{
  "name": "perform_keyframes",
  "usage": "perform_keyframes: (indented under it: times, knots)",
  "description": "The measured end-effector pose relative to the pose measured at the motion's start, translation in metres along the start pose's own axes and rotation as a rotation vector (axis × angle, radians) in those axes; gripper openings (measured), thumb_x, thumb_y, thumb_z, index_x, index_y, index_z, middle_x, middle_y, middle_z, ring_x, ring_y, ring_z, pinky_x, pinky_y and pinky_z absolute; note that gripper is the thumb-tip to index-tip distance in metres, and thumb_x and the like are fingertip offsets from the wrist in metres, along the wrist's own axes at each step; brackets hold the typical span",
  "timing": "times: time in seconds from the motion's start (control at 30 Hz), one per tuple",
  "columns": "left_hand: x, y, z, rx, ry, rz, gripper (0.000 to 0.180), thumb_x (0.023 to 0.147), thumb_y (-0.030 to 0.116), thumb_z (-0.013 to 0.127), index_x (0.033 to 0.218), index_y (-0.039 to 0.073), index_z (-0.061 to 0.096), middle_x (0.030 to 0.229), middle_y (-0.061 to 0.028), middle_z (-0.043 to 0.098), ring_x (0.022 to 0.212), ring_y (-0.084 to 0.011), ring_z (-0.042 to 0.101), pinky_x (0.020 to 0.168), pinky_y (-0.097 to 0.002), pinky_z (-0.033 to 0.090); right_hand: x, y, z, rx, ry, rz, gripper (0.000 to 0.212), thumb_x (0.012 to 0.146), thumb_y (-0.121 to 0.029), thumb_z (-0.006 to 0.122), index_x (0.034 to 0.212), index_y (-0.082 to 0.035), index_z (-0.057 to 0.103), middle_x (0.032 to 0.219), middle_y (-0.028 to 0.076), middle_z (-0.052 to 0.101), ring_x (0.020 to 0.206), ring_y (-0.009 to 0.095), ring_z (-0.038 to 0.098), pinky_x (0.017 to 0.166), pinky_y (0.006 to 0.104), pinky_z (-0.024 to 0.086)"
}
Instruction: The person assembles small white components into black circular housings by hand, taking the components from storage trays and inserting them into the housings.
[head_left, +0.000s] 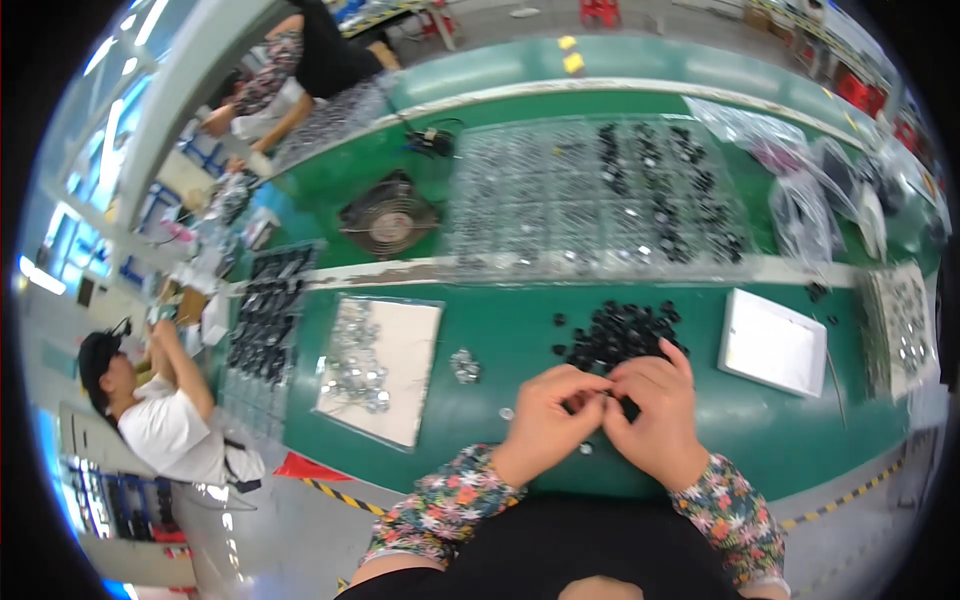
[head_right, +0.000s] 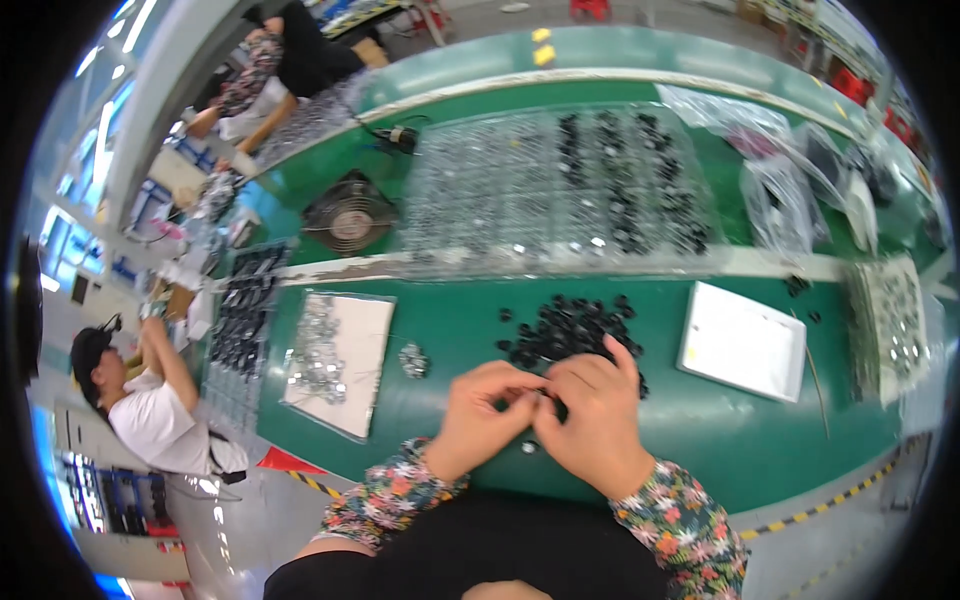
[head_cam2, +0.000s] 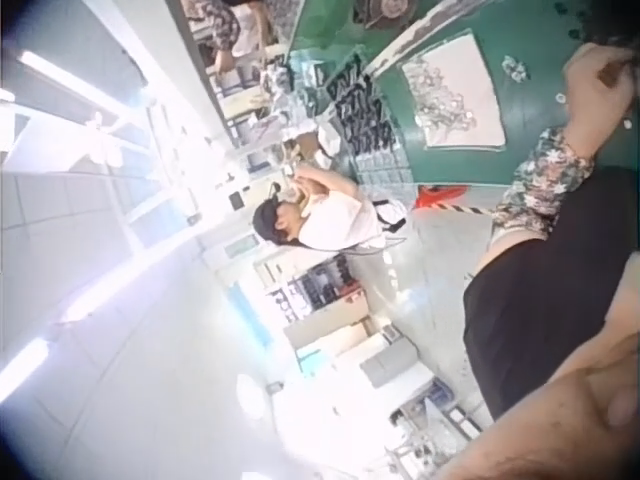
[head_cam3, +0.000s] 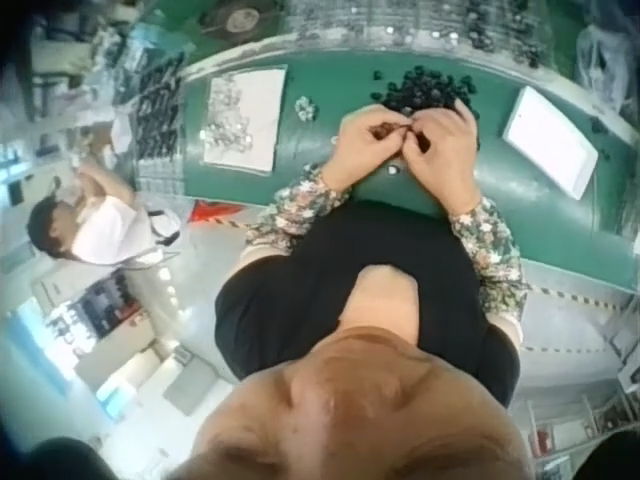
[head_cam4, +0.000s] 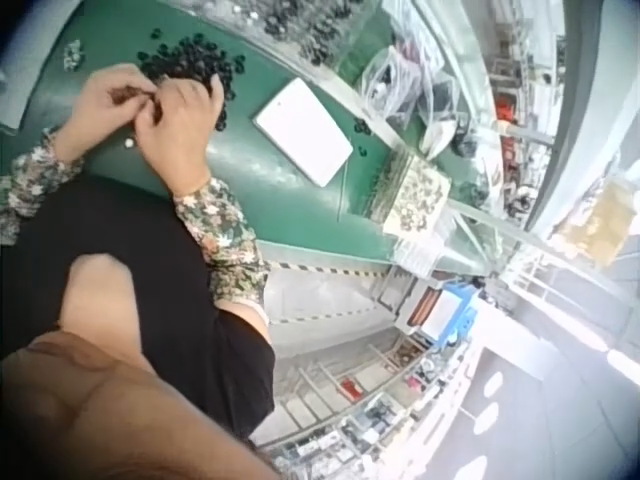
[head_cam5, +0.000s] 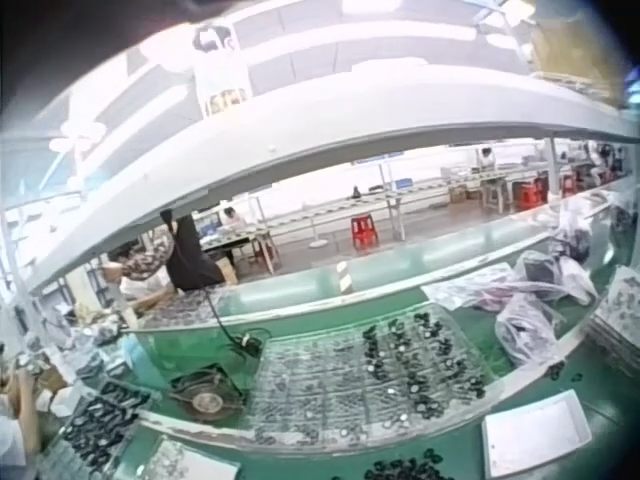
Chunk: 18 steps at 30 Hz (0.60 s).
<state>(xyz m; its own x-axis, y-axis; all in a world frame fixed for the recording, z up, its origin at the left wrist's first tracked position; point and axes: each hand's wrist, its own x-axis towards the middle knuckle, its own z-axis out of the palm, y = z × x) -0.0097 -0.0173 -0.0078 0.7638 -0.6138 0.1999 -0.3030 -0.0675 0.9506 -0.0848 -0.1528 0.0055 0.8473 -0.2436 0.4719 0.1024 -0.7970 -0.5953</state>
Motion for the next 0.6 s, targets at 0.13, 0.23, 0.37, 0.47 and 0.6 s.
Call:
perform_keyframes:
  times: [0.13, 0.23, 0.37, 0.47, 0.6]
  knots:
    - [-0.0015, 0.0005, 0.001, -0.054, -0.063, -0.084, 0.015, 0.077, 0.0, 0.067, 0.093, 0.001, 0.069, 0.079, -0.0029, 0.061, 0.064, -0.0064, 0.055, 0.058, -0.0209, 0.045, -0.0033, 0.0001, -0.0017, 0.01, -0.004, 0.006, 0.007, 0.066, -0.003, 0.066, 0.069, -0.005, 0.061, 0.08, 0.005, 0.065, 0.079, 0.022, 0.062, 0.102, 0.0487, 0.035]
    - [-0.0023, 0.0001, -0.0017, -0.061, -0.074, -0.094, 0.015, 0.078, 0.0, 0.066, 0.092, 0.0, 0.069, 0.08, -0.0029, 0.061, 0.065, -0.0059, 0.055, 0.058, -0.0207, 0.045, -0.0024, -0.0008, -0.0004, 0.03, -0.022, -0.001, 0.007, 0.066, -0.001, 0.066, 0.068, -0.004, 0.061, 0.081, 0.005, 0.065, 0.078, 0.022, 0.062, 0.104, 0.0498, 0.034]
    - [-0.0035, -0.0019, -0.0026, -0.083, -0.077, -0.124, 0.015, 0.078, 0.0, 0.066, 0.092, 0.0, 0.069, 0.08, -0.0029, 0.061, 0.067, -0.0053, 0.055, 0.058, -0.0205, 0.045, -0.0021, -0.0012, 0.0016, 0.064, -0.031, -0.006, 0.007, 0.066, 0.0, 0.066, 0.069, -0.003, 0.06, 0.082, 0.005, 0.065, 0.078, 0.023, 0.062, 0.105, 0.0506, 0.034]
    - [-0.0032, -0.0022, -0.0022, -0.11, -0.075, -0.154, 0.015, 0.079, -0.001, 0.065, 0.093, 0.0, 0.069, 0.08, -0.0025, 0.06, 0.068, -0.0043, 0.054, 0.059, -0.02, 0.045, -0.0013, -0.0011, 0.0012, 0.067, -0.034, -0.009, 0.007, 0.066, 0.0, 0.066, 0.068, -0.003, 0.06, 0.082, 0.006, 0.066, 0.078, 0.023, 0.062, 0.105, 0.0509, 0.035]
    - [0.001, 0.0071, -0.0055, -0.044, -0.116, -0.033, 0.023, 0.078, -0.003, 0.065, 0.099, 0.004, 0.07, 0.08, -0.0039, 0.061, 0.069, -0.0099, 0.057, 0.061, -0.0243, 0.046, 0.0033, -0.0017, -0.0053, 0.12, -0.022, 0.008, 0.005, 0.069, 0.0, 0.065, 0.072, -0.003, 0.062, 0.082, 0.007, 0.066, 0.078, 0.023, 0.063, 0.103, 0.0495, 0.037]
